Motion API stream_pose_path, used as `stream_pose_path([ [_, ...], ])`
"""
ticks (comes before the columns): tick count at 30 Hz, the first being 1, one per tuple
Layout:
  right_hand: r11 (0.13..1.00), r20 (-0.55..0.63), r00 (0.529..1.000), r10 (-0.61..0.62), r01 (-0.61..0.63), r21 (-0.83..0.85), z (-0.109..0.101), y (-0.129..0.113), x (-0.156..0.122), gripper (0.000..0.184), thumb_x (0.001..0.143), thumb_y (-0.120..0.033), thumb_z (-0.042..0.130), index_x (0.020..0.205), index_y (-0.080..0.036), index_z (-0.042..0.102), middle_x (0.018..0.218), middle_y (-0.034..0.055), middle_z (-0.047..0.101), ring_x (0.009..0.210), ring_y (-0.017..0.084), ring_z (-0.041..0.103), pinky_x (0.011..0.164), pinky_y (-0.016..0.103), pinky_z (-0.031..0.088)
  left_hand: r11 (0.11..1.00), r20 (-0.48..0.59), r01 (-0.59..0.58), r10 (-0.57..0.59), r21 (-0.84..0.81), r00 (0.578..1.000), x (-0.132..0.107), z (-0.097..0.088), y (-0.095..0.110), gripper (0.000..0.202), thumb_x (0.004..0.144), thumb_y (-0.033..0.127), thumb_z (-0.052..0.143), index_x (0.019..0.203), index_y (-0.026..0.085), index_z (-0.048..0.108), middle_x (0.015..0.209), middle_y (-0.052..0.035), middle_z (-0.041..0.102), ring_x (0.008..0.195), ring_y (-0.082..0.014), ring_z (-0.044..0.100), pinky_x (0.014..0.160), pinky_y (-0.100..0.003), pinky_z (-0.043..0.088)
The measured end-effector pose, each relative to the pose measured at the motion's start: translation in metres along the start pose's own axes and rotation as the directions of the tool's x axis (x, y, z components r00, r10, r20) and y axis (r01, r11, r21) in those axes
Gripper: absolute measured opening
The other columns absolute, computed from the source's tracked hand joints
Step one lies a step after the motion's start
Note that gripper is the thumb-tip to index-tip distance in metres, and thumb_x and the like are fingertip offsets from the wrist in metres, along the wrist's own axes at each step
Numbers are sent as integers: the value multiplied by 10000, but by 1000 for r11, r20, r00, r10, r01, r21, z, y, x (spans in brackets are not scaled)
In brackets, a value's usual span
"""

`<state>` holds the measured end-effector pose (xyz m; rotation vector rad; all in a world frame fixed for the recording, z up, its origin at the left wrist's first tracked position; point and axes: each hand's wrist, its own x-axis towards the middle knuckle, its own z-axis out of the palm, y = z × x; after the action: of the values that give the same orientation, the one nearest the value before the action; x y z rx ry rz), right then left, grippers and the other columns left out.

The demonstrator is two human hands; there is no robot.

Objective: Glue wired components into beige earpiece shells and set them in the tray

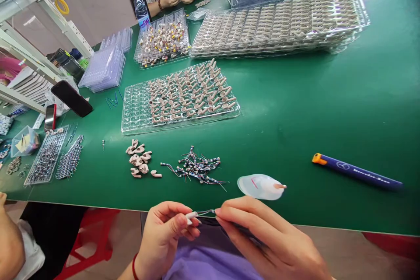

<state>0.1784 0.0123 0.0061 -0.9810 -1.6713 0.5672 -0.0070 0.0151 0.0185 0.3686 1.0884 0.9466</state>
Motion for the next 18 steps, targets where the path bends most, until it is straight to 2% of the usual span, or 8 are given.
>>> stream_pose_path([
  [12,995,9,997,-73,73,-60,2,-1,-6,280,880,-2,519,1068,-188,609,834,54,649,729,138,630,636,241,556,999,-19,-32,33,23,999,0,0,-1,267,534,298,920,694,154,762,647,-58,756,524,-109,677,520,-157,509],
  [18,996,11,998,-68,68,-61,2,-1,-4,246,891,-10,516,1047,-172,614,841,64,647,739,137,628,641,236,555,999,-21,-38,39,31,999,-1,0,-1,256,530,276,921,690,155,762,645,-56,756,527,-110,676,524,-159,510],
])
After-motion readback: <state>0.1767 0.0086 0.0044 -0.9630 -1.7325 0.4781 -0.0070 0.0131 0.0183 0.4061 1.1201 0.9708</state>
